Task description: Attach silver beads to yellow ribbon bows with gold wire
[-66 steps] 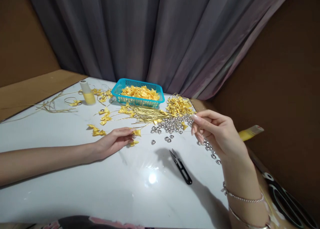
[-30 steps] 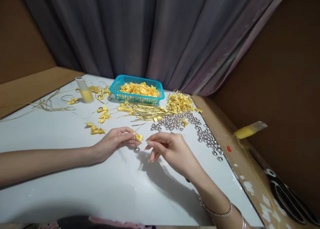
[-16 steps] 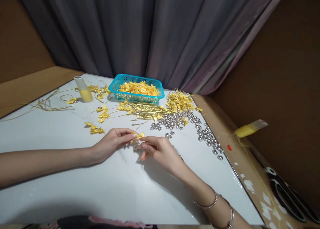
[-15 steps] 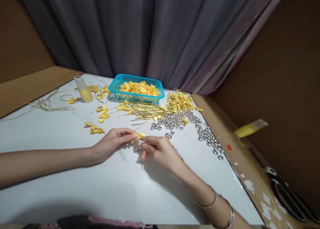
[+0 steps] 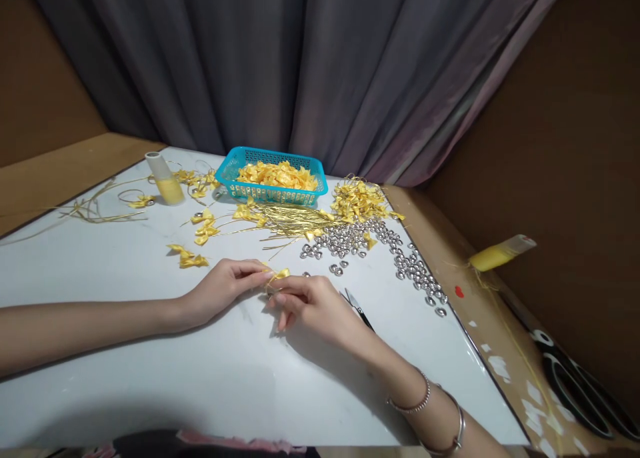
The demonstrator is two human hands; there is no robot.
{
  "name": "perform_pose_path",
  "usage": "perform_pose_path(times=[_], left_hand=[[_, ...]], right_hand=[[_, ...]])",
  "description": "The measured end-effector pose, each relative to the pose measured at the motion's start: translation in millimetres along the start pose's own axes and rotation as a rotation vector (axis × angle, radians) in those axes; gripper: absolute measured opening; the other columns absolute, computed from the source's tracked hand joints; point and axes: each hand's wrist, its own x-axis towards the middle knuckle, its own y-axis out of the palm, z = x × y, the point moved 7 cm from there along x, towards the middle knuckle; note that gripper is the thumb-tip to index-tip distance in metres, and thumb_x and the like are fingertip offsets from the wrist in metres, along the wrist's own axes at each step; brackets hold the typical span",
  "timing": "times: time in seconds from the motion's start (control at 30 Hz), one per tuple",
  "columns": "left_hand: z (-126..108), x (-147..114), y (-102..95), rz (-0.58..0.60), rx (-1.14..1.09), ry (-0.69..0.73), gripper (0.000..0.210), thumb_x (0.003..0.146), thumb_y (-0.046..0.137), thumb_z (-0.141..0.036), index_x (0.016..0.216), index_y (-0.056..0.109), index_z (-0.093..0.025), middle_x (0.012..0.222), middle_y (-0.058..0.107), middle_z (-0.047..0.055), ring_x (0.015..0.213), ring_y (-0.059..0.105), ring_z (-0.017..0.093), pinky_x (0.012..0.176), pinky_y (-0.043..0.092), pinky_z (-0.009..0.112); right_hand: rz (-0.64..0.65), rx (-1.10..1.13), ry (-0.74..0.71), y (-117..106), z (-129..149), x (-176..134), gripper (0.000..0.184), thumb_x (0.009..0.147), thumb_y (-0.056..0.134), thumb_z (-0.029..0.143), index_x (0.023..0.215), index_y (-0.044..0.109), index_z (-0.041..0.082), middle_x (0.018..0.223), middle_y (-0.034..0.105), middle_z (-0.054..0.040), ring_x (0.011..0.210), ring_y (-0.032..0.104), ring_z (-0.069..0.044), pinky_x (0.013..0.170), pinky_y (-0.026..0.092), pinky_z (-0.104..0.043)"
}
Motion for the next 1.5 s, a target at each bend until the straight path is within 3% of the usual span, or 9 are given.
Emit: perform_pose_path(times=[0.2, 0.43, 0.77, 0.97, 1.5], left_hand=[[8.3, 2.8, -3.5, -0.058, -0.230, -0.135, 0.022, 0.073, 0.067, -0.035, 0.071, 0.062, -0.013, 0.066, 0.054, -0.001, 0.064, 0.046, 0.012, 0.061, 0.034, 0.024], [9.3, 2.8, -2.3, -0.043, -0.279, -0.146, 0.026, 0.072, 0.068, -0.037, 0.072, 0.061, -0.012, 0.068, 0.053, 0.000, 0.065, 0.045, 0.012, 0.061, 0.034, 0.024], [10.2, 2.9, -3.7, -0.060, -0.285, -0.142, 0.019, 0.073, 0.068, -0.032, 0.076, 0.064, -0.013, 0.071, 0.055, 0.000, 0.067, 0.045, 0.012, 0.062, 0.035, 0.024], [13.4, 3.0, -2.2, -0.025, -0.331, -0.131, 0.019, 0.075, 0.067, -0.031, 0.082, 0.069, -0.013, 0.081, 0.062, 0.004, 0.077, 0.050, 0.014, 0.072, 0.039, 0.025], [10.3, 3.1, 0.8, -0.001, -0.358, -0.138, 0.018, 0.076, 0.068, -0.030, 0.075, 0.066, -0.012, 0.074, 0.063, 0.002, 0.070, 0.055, 0.012, 0.069, 0.042, 0.023]], right_hand=[[-0.135, -0.169, 0.010, -12.1, 7.0, -4.8, 0.016, 0.085, 0.051, 0.023, 0.079, 0.064, 0.015, 0.055, 0.064, -0.0013, 0.053, 0.062, -0.013, 0.056, 0.048, -0.024], [-0.219, -0.262, 0.016, -18.7, 12.9, -5.4, 0.022, 0.084, 0.053, 0.027, 0.069, 0.066, 0.016, 0.055, 0.064, -0.0017, 0.051, 0.060, -0.012, 0.054, 0.045, -0.023], [-0.256, -0.360, 0.006, -18.1, 10.1, -5.8, 0.028, 0.086, 0.048, 0.029, 0.066, 0.064, 0.016, 0.053, 0.064, -0.0027, 0.047, 0.058, -0.012, 0.051, 0.043, -0.023], [-0.243, -0.404, -0.011, -15.2, 14.2, -5.0, 0.029, 0.086, 0.050, 0.028, 0.063, 0.065, 0.016, 0.049, 0.061, -0.0011, 0.046, 0.055, -0.011, 0.049, 0.041, -0.022], [-0.253, -0.372, -0.034, -13.2, 10.6, -3.1, 0.029, 0.087, 0.047, 0.027, 0.068, 0.064, 0.015, 0.048, 0.061, -0.0007, 0.044, 0.055, -0.011, 0.050, 0.041, -0.022]])
